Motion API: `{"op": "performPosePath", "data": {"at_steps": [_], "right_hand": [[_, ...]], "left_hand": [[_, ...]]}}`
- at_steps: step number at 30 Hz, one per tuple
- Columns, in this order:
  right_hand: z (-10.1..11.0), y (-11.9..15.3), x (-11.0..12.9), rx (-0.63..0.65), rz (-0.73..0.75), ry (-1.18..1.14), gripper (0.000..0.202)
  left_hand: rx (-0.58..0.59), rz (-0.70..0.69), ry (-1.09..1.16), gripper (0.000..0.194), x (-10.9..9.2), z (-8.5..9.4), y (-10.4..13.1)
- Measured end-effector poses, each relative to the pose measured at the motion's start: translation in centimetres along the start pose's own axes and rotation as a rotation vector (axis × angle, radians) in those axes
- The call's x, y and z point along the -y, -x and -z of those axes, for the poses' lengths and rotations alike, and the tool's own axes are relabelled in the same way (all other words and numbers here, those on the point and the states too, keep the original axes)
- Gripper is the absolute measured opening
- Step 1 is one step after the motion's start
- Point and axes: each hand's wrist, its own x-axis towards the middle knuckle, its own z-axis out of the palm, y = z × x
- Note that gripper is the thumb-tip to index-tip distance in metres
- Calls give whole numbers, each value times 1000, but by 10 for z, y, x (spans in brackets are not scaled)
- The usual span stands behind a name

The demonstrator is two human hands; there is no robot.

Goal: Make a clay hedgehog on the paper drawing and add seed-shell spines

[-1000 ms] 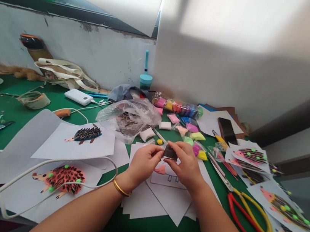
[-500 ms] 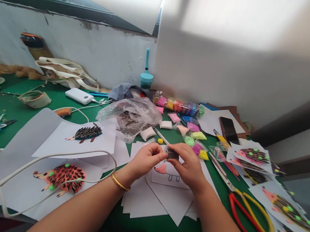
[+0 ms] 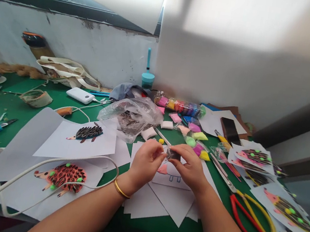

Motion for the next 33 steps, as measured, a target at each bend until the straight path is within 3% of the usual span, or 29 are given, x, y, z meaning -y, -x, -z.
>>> {"op": "performPosePath", "data": {"at_steps": [1, 5, 14, 20, 33], "right_hand": [[0, 0, 0, 0, 2, -1, 27], [-1, 0, -1, 6, 8, -13, 26], [0, -1, 4, 66, 48, -33, 21], [-2, -2, 5, 90, 55, -33, 18], [1, 0, -3, 69, 7, -1, 21]], "left_hand": [[6, -41, -14, 2, 0, 1, 0], [49, -61, -58, 19, 1, 3, -1], [77, 187, 152, 1, 8, -1, -6], [60, 263, 178, 8, 12, -3, -7], [-16, 59, 12, 11, 9, -1, -3]]}}
